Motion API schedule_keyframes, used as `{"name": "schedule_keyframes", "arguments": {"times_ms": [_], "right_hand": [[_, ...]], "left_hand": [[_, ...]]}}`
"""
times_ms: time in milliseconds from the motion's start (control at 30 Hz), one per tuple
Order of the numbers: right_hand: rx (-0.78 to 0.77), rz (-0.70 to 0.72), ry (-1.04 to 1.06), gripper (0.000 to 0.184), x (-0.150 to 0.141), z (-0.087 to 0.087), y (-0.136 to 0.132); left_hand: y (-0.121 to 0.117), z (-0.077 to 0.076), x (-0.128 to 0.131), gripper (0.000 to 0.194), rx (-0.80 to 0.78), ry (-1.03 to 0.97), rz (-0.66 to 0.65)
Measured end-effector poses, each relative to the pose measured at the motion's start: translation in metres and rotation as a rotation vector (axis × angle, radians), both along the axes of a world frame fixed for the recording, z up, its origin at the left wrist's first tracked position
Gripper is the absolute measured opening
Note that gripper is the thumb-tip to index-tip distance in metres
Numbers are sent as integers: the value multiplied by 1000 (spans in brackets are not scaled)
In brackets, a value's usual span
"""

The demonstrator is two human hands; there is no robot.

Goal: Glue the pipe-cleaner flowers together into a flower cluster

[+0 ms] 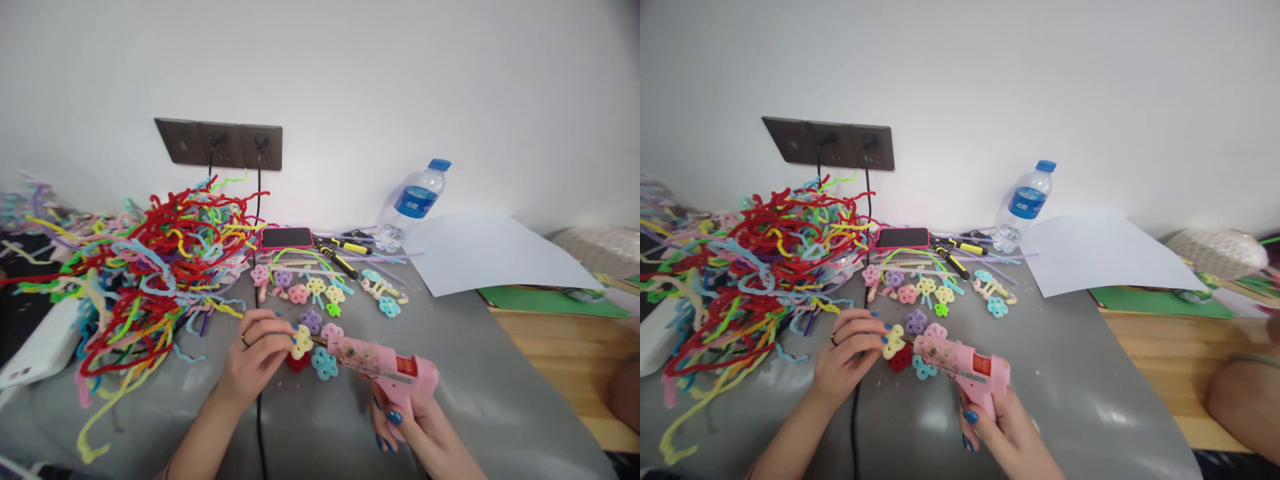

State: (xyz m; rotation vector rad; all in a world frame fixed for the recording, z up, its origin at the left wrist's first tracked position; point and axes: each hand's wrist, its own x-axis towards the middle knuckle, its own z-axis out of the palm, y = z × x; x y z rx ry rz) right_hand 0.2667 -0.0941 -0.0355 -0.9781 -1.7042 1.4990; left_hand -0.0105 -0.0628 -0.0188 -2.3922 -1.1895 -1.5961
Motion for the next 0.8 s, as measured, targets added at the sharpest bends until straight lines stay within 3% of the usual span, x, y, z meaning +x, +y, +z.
{"name": "schedule_keyframes", "arguments": {"times_ms": [367, 633, 800], "right_hand": [[-10, -18, -9, 45, 4, -3, 1], [-57, -17, -33, 37, 16, -15, -3], [-37, -34, -31, 39, 10, -5, -3]], "left_hand": [[-1, 2, 0, 11, 24, 2, -22], [-2, 1, 1, 12, 14, 9, 0], [-2, 1, 0, 12, 14, 2, -4]]}}
